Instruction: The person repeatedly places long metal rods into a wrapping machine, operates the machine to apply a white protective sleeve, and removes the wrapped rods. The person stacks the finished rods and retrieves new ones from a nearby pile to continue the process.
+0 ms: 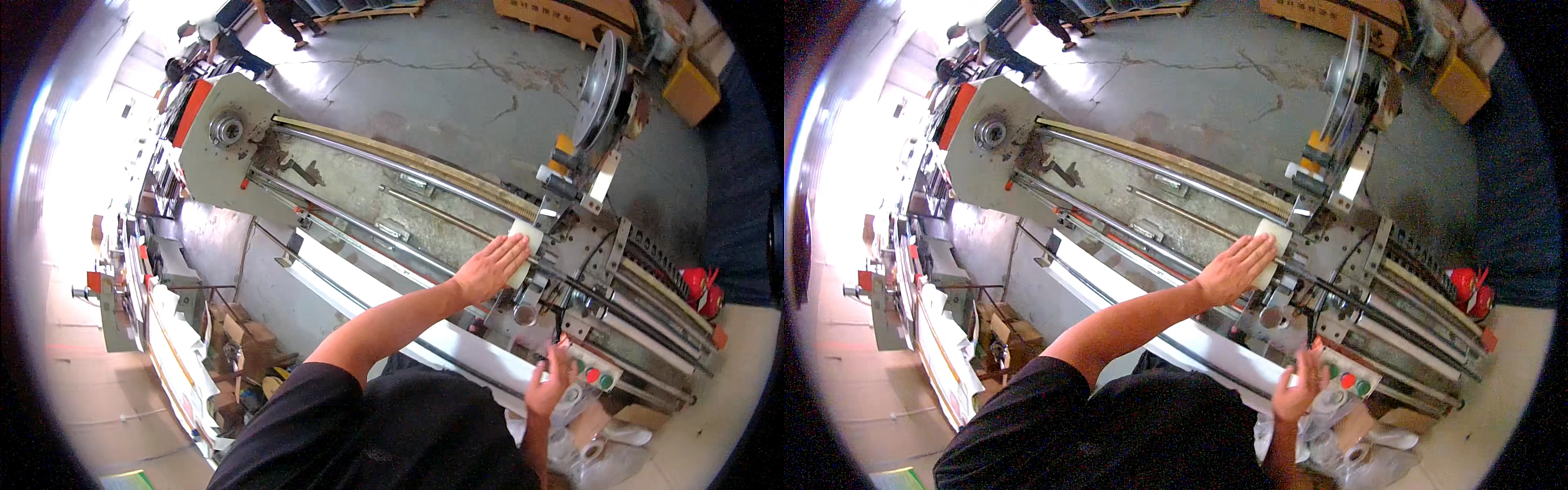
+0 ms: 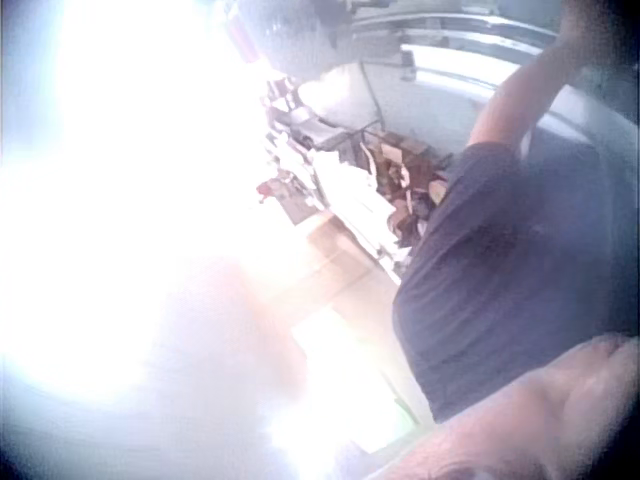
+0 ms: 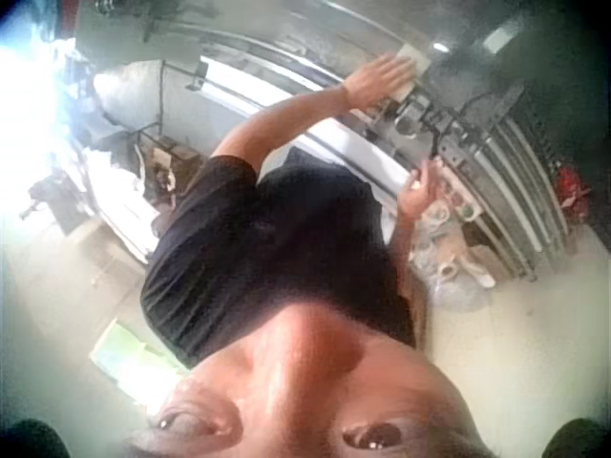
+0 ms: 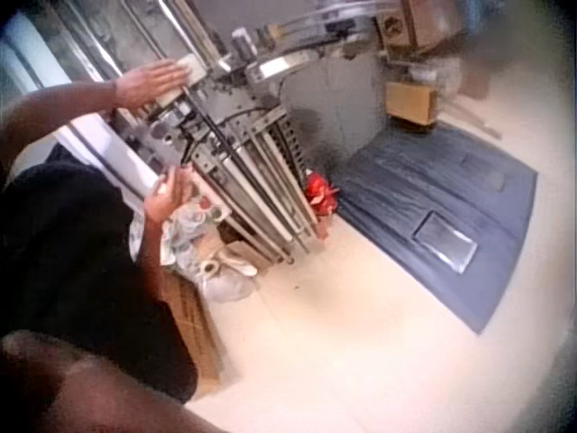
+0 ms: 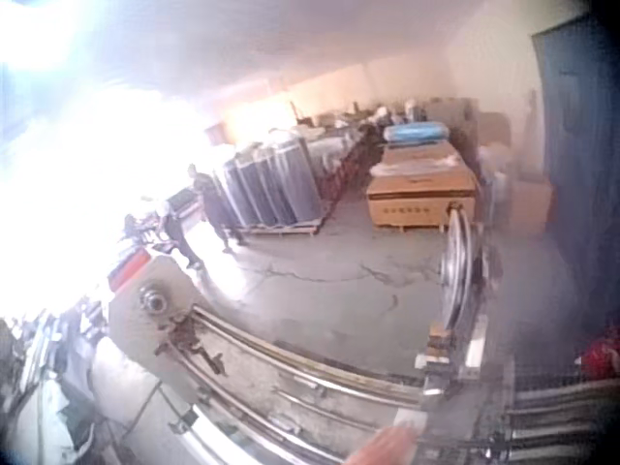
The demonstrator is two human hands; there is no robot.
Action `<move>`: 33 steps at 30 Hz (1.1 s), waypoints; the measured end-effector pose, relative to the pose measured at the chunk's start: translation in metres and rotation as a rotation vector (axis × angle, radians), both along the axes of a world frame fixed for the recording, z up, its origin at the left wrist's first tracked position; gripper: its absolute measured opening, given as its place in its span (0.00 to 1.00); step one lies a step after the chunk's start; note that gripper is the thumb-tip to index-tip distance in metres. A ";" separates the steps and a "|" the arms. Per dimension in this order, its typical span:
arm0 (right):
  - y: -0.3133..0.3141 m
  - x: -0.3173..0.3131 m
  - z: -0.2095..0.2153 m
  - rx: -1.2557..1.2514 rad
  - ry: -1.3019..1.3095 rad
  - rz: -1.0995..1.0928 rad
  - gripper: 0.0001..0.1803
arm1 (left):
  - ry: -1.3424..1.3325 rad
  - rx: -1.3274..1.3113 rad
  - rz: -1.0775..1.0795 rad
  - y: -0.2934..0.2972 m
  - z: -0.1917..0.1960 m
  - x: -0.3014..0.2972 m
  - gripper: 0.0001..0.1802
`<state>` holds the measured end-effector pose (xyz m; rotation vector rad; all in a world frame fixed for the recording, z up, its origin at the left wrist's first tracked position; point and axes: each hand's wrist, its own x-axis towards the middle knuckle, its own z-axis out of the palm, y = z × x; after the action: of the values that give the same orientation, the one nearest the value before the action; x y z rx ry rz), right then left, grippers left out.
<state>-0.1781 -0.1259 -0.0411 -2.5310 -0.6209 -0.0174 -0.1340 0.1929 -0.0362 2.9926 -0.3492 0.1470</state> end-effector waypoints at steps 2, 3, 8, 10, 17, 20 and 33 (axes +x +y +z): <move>0.009 -0.004 -0.002 0.112 0.075 0.098 0.20 | -0.011 0.002 0.021 -0.009 0.002 0.002 0.52; 0.018 -0.007 0.001 0.113 0.116 0.140 0.20 | -0.011 0.004 0.026 -0.008 0.005 0.000 0.52; 0.042 -0.021 0.001 0.117 0.154 0.307 0.20 | -0.008 0.008 0.018 0.006 0.022 -0.002 0.51; 0.050 -0.029 0.004 0.131 0.181 0.339 0.19 | 0.021 0.024 0.024 0.012 0.032 -0.008 0.50; 0.140 -0.059 -0.002 0.173 0.229 0.423 0.18 | -0.021 -0.003 0.011 0.095 0.027 -0.032 0.48; 0.205 -0.070 -0.022 0.182 0.223 0.418 0.16 | -0.001 -0.004 -0.004 0.152 0.004 -0.044 0.45; 0.484 -0.172 -0.030 0.099 0.188 0.197 0.15 | -0.217 -0.093 -0.020 0.345 -0.037 -0.105 0.35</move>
<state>-0.3502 0.3586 -0.0711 -2.3319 -0.7699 0.2511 -0.2387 0.5380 -0.0728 2.8860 -0.3825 0.4743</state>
